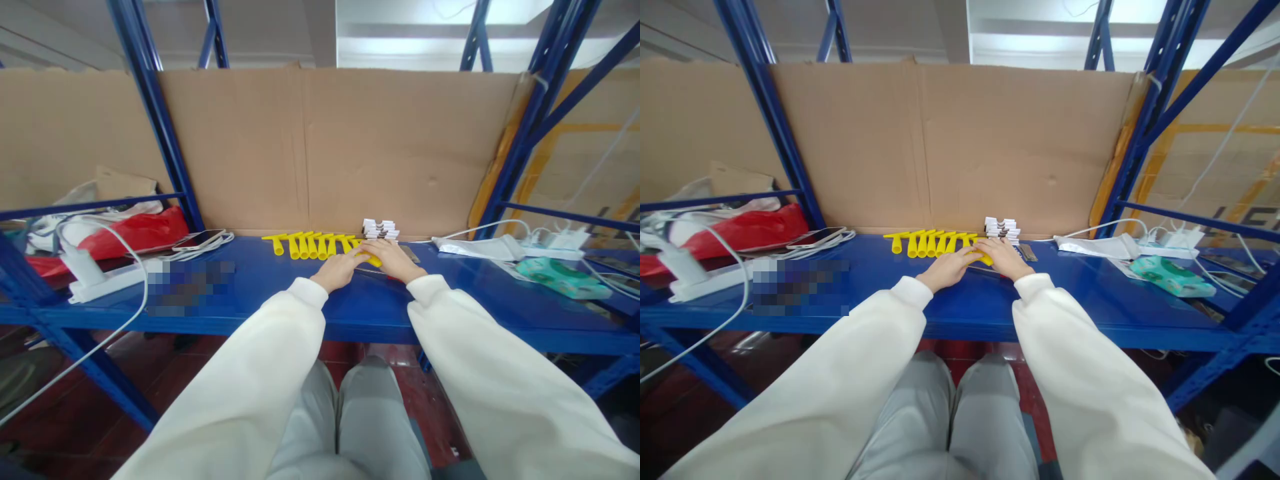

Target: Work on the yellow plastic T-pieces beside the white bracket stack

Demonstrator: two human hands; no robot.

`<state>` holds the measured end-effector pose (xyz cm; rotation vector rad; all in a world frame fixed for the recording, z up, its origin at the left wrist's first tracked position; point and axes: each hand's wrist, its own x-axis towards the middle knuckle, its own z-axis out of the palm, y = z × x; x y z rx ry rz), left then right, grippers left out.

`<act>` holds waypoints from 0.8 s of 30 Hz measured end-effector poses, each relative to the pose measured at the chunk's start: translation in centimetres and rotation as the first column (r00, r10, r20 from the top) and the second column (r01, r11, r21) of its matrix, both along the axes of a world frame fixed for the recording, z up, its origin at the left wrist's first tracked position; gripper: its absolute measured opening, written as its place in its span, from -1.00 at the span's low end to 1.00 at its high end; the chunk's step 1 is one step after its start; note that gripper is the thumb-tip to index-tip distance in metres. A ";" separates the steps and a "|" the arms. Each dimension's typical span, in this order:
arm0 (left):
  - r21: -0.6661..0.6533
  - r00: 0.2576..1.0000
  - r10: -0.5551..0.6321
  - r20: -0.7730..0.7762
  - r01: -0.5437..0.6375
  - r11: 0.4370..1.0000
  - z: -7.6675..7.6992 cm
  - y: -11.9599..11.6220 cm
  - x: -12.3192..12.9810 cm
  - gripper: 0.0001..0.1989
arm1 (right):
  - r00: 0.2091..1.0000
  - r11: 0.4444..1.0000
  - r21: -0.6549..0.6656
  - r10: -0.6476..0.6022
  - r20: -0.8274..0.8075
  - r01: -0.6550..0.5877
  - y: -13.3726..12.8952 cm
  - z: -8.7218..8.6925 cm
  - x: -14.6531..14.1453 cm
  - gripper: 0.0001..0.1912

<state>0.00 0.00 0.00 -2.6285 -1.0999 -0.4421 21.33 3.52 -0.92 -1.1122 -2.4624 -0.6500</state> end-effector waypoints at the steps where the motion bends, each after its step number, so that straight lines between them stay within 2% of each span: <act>1: 0.003 1.000 -0.002 0.006 0.002 1.000 0.0 0.0 0.0 -0.40 | 1.000 1.000 0.009 0.003 0.002 -0.003 0.0 0.0 0.0 -0.38; 11: 0.019 0.999 -0.038 0.036 0.037 0.999 -0.6 0.6 -0.2 -0.40 | 1.000 0.999 0.024 -0.028 0.012 0.028 0.2 0.1 0.6 -0.43; 14: 0.006 0.999 -0.020 0.049 0.020 1.000 -0.5 0.6 -0.2 -0.38 | 0.995 0.999 -0.006 -0.051 -0.087 0.051 0.2 0.2 0.7 -0.53; 16: -0.010 0.997 0.002 0.076 -0.001 1.000 -0.5 0.6 -0.3 -0.40 | 0.973 0.994 -0.059 -0.099 -0.209 0.088 0.5 0.3 0.9 -0.60; 18: -0.025 0.992 0.027 0.127 -0.024 0.999 -0.4 0.8 -0.5 -0.43 | 0.908 0.982 -0.138 -0.175 -0.382 0.131 0.9 0.3 1.0 -0.65; 19: -0.033 0.986 0.039 0.162 -0.034 0.999 -0.4 1.1 -0.7 -0.45 | 0.851 0.973 -0.186 -0.213 -0.480 0.138 1.2 0.3 1.1 -0.67; 22: -0.041 0.952 0.047 0.302 -0.036 0.999 -0.7 2.1 -1.5 -0.48 | 0.597 0.927 -0.367 -0.336 -0.728 0.074 2.1 0.4 1.1 -0.61; 24: -0.033 0.918 0.032 0.394 -0.021 0.999 -0.9 2.9 -1.9 -0.50 | 0.437 0.862 -0.507 -0.461 -0.772 0.015 2.4 0.4 1.1 -0.56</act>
